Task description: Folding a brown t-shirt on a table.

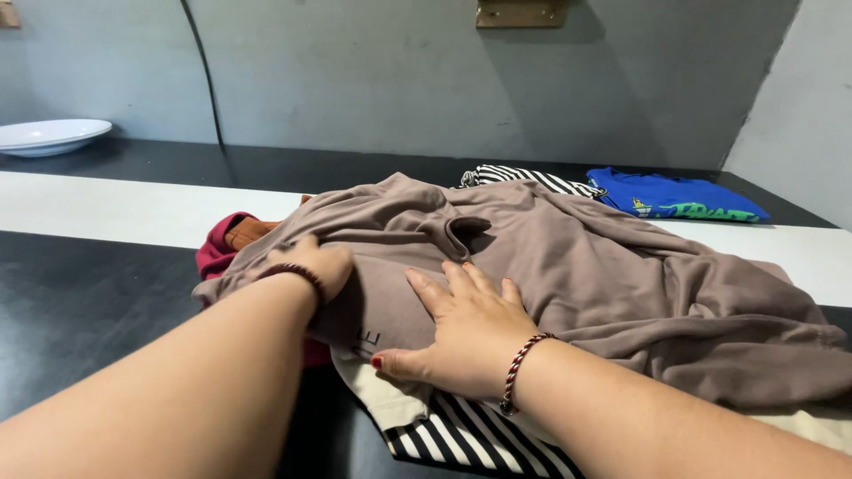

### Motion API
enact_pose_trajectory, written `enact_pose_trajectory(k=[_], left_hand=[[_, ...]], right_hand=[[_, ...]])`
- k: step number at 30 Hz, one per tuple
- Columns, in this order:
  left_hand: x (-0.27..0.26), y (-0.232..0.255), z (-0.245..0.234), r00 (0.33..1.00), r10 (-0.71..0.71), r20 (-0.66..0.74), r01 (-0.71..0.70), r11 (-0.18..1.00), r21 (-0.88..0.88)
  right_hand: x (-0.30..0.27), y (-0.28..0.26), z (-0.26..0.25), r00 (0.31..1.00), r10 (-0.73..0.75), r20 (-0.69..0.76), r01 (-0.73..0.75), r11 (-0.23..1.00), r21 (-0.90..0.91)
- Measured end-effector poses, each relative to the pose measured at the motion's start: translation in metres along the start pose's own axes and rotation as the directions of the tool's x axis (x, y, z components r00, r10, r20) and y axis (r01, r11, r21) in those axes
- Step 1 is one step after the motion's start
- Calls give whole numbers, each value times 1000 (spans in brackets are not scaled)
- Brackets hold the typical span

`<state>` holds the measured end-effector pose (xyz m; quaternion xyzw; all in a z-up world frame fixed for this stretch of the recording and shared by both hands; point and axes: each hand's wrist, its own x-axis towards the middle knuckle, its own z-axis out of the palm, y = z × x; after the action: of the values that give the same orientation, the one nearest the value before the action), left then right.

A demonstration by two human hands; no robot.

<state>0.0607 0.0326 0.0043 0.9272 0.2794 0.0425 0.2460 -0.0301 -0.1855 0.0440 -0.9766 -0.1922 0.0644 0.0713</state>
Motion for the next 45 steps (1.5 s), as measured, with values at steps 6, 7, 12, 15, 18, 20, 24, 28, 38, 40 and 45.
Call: enact_pose_trajectory(k=[6,7,12,15,18,20,24,28,38,40,45], left_hand=[[-33,2,14,968,209,-140,-214,977,-24],[-31,3,14,967,211,-140,-217,976,-25],[-27,-6,19,952,272,-140,-267,962,56],[-32,-10,19,945,283,-161,-280,959,43],[-39,-14,10,948,279,-154,-265,959,105],[-41,-23,-1,961,237,-141,-214,964,159],[-41,-41,-17,991,86,-101,-57,964,261],[-41,-28,-18,997,-3,-77,23,967,255],[-84,59,42,921,315,-228,-353,923,-151],[-101,64,45,913,365,-180,-379,924,-45],[-108,60,37,917,337,-214,-334,941,51]], right_hand=[[-2,3,11,996,-26,-80,24,999,-27],[-3,1,8,996,-23,-82,21,999,-28],[-2,-11,7,988,-54,-147,53,999,-10],[11,0,46,914,-336,-226,323,942,-91],[6,0,46,855,-478,-200,466,878,-107],[6,2,49,858,-472,-203,459,882,-108],[10,19,66,795,-506,-336,477,862,-169],[1,14,42,816,-369,-446,358,927,-111],[46,56,32,816,-32,-577,190,958,215],[36,63,27,813,19,-582,183,940,287],[1,64,-17,938,230,-258,-165,953,253]])
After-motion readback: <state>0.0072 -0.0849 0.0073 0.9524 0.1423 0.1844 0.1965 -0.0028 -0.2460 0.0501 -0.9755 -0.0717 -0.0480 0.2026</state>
